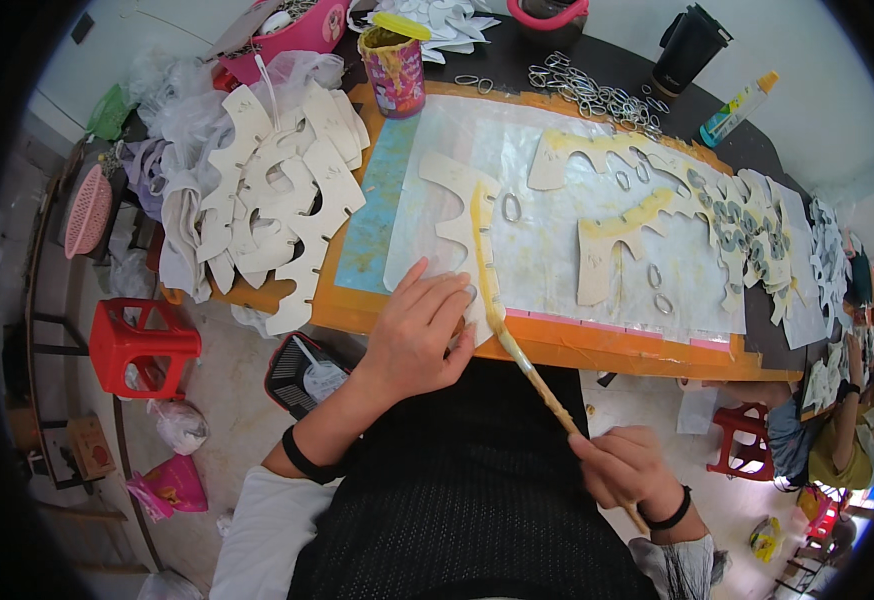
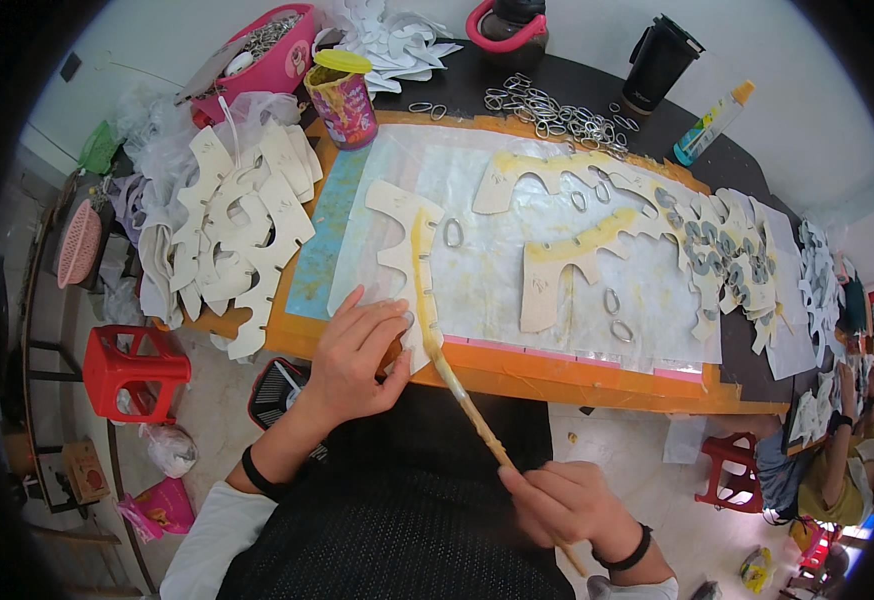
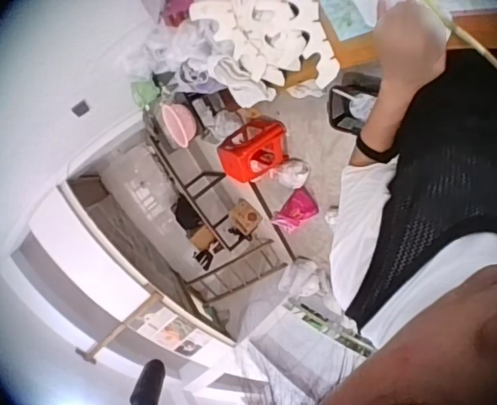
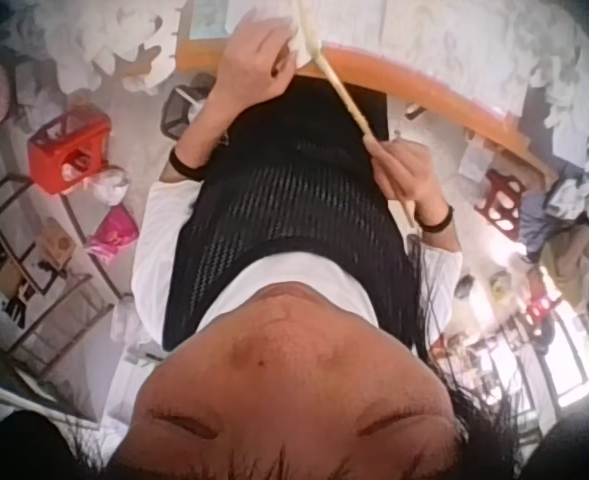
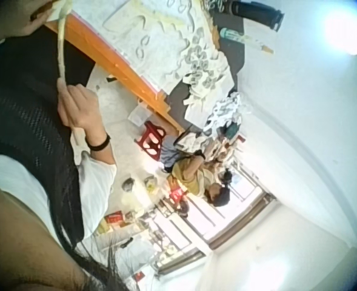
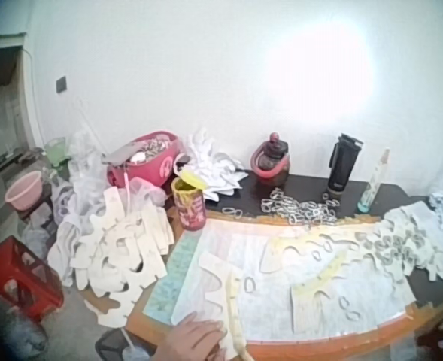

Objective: The person is applying adhesive to shoe components using a brush.

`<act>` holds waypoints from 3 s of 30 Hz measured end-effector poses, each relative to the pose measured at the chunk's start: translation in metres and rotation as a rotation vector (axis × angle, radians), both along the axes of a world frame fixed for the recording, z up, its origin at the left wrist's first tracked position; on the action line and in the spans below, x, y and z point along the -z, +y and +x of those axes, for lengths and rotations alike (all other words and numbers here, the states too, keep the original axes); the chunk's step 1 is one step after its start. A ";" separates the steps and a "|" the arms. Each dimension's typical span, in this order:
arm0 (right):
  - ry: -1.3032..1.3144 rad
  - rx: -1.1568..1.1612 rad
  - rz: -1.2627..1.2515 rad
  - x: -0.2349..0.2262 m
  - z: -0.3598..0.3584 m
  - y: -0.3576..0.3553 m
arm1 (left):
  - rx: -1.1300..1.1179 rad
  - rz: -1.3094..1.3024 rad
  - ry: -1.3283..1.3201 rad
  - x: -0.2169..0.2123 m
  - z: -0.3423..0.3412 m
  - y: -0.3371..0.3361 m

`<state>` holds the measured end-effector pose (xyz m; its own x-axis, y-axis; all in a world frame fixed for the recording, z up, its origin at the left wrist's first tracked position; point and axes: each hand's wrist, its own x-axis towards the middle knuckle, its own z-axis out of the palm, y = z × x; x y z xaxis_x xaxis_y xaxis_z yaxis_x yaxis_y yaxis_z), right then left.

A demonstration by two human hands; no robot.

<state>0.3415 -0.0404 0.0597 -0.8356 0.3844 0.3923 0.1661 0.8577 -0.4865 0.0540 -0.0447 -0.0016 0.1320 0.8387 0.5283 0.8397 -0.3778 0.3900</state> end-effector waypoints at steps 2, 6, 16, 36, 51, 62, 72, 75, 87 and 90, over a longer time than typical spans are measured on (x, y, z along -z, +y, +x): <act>-0.004 0.063 -0.049 -0.024 0.010 0.002 | -0.006 -0.005 -0.003 0.000 -0.001 -0.001; 0.557 0.467 0.058 -0.035 0.030 0.011 | 0.003 0.005 -0.022 -0.001 0.000 0.000; 0.844 0.338 -0.652 -0.021 -0.012 0.103 | 0.014 0.008 -0.015 -0.001 0.001 0.000; 0.529 0.121 -0.939 -0.028 -0.014 0.142 | 0.020 -0.028 -0.031 -0.005 0.004 -0.004; 0.432 0.117 -1.007 -0.033 -0.024 0.146 | 0.020 -0.034 -0.029 -0.006 0.004 -0.005; 0.390 0.221 -0.925 -0.035 -0.034 0.130 | 0.025 -0.045 -0.015 -0.007 0.004 -0.006; 0.494 0.312 -0.878 -0.032 -0.019 0.115 | 0.029 -0.037 -0.012 -0.006 0.003 -0.005; 0.578 0.399 -0.835 -0.026 -0.018 0.108 | 0.036 -0.048 -0.040 -0.005 0.002 -0.008; 0.630 0.553 -0.862 0.006 -0.010 0.078 | 0.132 -0.121 0.042 -0.018 -0.007 -0.020; 0.691 0.663 -0.869 0.003 -0.027 0.074 | 0.153 -0.092 0.034 -0.016 -0.006 -0.021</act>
<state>0.3143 0.0335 0.0567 -0.1136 0.9905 0.0781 -0.0720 0.0702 -0.9949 0.0476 -0.0658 0.0147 0.2778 0.8521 0.4436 0.7884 -0.4661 0.4015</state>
